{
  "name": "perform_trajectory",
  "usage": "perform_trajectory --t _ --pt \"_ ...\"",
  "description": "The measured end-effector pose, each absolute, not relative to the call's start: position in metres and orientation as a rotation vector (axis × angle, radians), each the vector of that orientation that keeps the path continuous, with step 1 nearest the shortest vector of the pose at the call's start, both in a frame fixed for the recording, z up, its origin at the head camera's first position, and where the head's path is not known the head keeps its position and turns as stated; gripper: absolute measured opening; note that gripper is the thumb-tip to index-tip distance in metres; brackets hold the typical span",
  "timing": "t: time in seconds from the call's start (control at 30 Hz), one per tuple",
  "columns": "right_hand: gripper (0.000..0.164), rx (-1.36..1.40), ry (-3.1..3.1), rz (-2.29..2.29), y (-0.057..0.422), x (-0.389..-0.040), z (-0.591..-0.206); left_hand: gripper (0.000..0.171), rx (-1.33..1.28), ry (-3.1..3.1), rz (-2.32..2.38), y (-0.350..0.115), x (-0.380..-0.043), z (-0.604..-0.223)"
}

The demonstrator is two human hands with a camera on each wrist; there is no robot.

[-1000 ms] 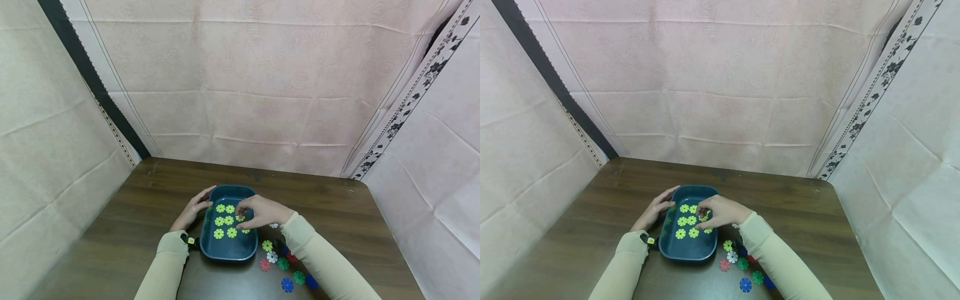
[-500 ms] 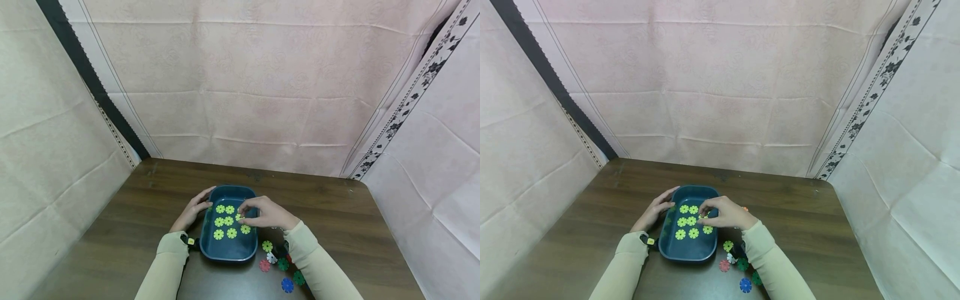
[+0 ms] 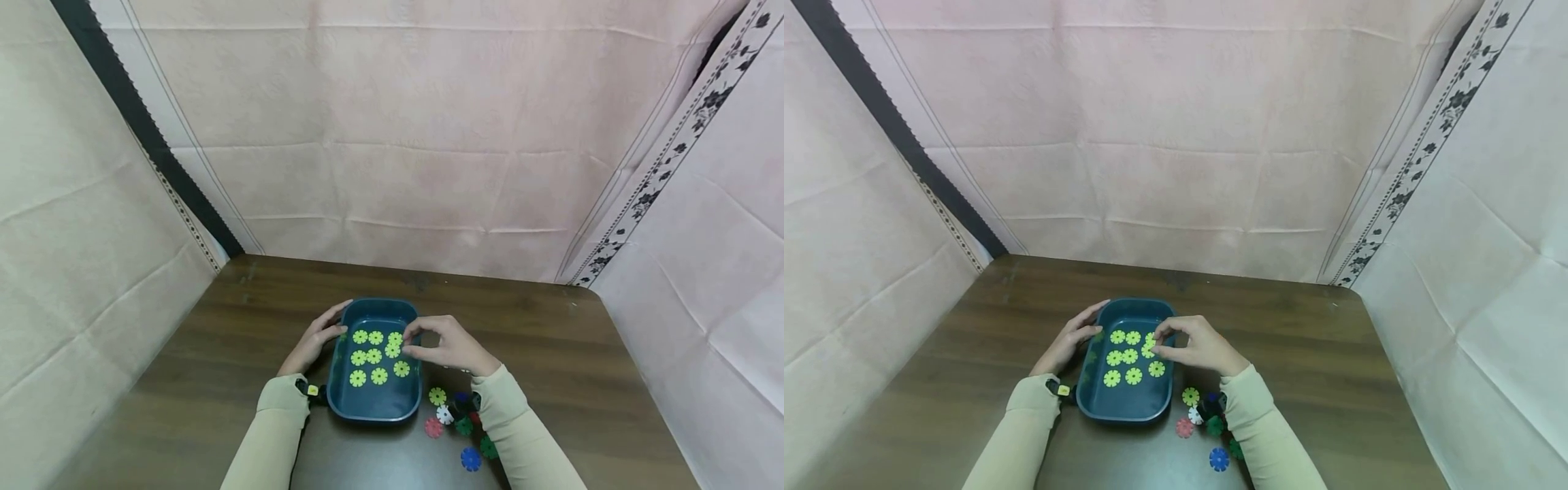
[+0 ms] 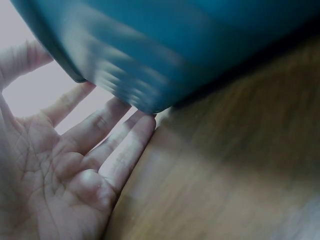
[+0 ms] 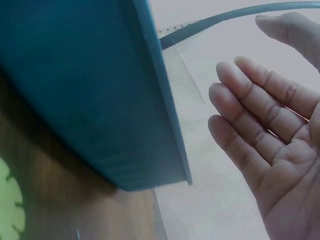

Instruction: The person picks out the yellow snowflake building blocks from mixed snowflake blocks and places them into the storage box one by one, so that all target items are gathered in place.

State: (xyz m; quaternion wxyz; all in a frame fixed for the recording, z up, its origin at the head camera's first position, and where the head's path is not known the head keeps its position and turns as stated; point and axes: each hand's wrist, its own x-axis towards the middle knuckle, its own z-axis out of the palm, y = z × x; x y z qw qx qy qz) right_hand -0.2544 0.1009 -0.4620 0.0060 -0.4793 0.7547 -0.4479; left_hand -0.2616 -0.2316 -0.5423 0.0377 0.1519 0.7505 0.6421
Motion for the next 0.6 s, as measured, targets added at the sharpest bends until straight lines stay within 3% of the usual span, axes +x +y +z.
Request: perform_trajectory --t 0.27,0.6 --pt "0.013 -1.397 2.402 -1.391 0.128 -0.25 -0.471 0.053 0.489 2.308 1.965 -0.233 -0.262 -0.542" --pt "0.011 -1.309 2.462 -1.286 0.159 -0.223 -0.513 0.053 0.465 2.321 1.953 -0.233 -0.262 -0.543"
